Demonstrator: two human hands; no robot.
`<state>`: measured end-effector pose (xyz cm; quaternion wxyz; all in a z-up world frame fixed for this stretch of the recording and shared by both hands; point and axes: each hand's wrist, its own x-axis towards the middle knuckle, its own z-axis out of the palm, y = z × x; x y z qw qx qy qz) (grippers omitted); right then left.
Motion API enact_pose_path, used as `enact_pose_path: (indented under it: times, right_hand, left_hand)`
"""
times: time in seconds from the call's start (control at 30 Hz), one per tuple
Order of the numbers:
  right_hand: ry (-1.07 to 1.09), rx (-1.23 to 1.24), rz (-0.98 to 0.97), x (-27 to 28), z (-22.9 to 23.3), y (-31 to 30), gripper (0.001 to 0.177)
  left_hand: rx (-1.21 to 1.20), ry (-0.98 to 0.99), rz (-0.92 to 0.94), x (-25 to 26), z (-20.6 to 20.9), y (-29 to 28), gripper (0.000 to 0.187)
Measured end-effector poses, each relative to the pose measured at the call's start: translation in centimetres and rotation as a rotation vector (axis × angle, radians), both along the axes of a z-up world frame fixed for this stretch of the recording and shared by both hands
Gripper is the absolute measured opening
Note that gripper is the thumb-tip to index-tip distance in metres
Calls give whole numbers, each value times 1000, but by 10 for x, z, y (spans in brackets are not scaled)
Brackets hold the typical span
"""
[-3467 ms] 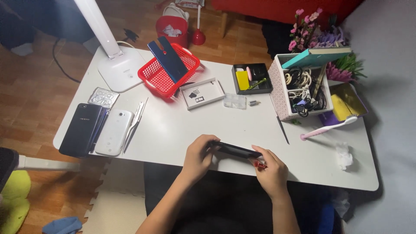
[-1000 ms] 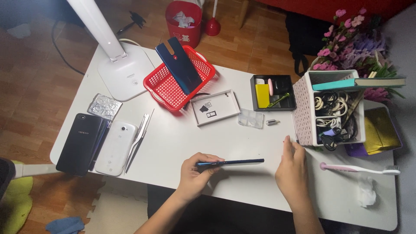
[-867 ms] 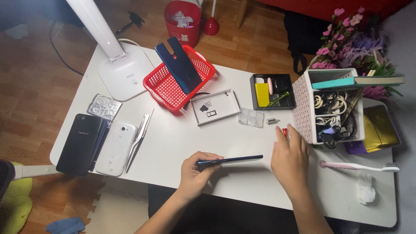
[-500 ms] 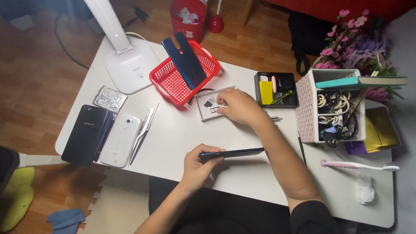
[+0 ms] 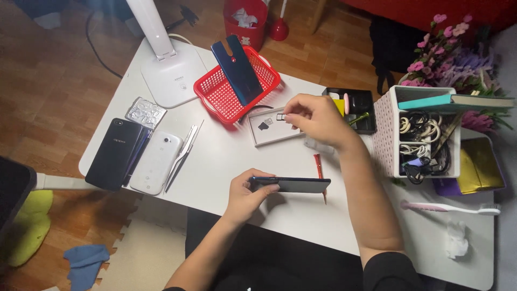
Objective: Disassembling and cleaning internal components of a smartphone using precision tools on a workbench.
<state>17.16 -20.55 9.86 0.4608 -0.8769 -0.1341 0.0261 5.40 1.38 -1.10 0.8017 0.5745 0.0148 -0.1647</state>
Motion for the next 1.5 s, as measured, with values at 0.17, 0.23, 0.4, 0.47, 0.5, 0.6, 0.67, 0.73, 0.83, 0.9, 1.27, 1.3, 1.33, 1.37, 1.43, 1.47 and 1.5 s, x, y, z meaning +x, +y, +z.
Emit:
enact_pose_path:
  times: [0.17,0.23,0.4,0.47,0.5,0.6,0.67,0.73,0.83,0.9,1.27,1.3,1.33,1.37,1.43,1.47,1.5]
  right_hand:
    - [-262,184,176,-38,60,5,20]
    - [-338,182,218,-54,79,5,19]
    - [-328,323,345,-80,98,-10,24]
    - [-475,277,222,-85,101,-15,16]
    - [-615,230,100,-88,102,-17,12]
    - [-811,138,-25,-97,104,-26,16]
    - [-861,137,-31,-95,108,-26,15]
    - [-917,132,-42,-96,113,-26,15]
    - [-835,164,-47,-105,116,-23,17]
    - [-851,172,-81,-108,119,-15,13]
    - [-950,114,-72,-95,113,-4,9]
    - [-968,93,-60,-95,114,-3,8]
    - [-966,93,-61,-93,113,-2,8]
    - [-983,77,-62,-92,113,-1,8]
    - [-997,59,-64,-91,111,0,8]
    - [-1009,50,-64,-90,111,0,7]
    - [-1022,40,-63,-89,110,1,7]
  left_hand:
    - [-6,-109,33,16,34,-6,30]
    - [-9,-168,40,20,52,-10,28]
    - [-49,-315,43,36,65,-13,29]
    - [-142,-254,71,43,76,-27,31]
    - [-235,-188,101,47,81,-33,34]
    - [-360,-161,84,62,107,-49,29]
    - [-354,-265,84,64,122,-52,30]
    - [-348,-373,78,65,137,-56,32]
    - [-113,-738,61,61,152,-63,24]
    - [-141,-791,39,59,152,-67,23]
    - [-117,-829,62,58,144,-67,22]
    - [-128,-836,65,58,141,-67,22]
    - [-128,-833,64,59,141,-66,22]
    - [-123,-837,67,59,140,-65,23]
    - [-119,-836,69,59,140,-64,23]
    - [-111,-843,73,59,140,-64,23]
    - [-103,-849,77,59,140,-63,22]
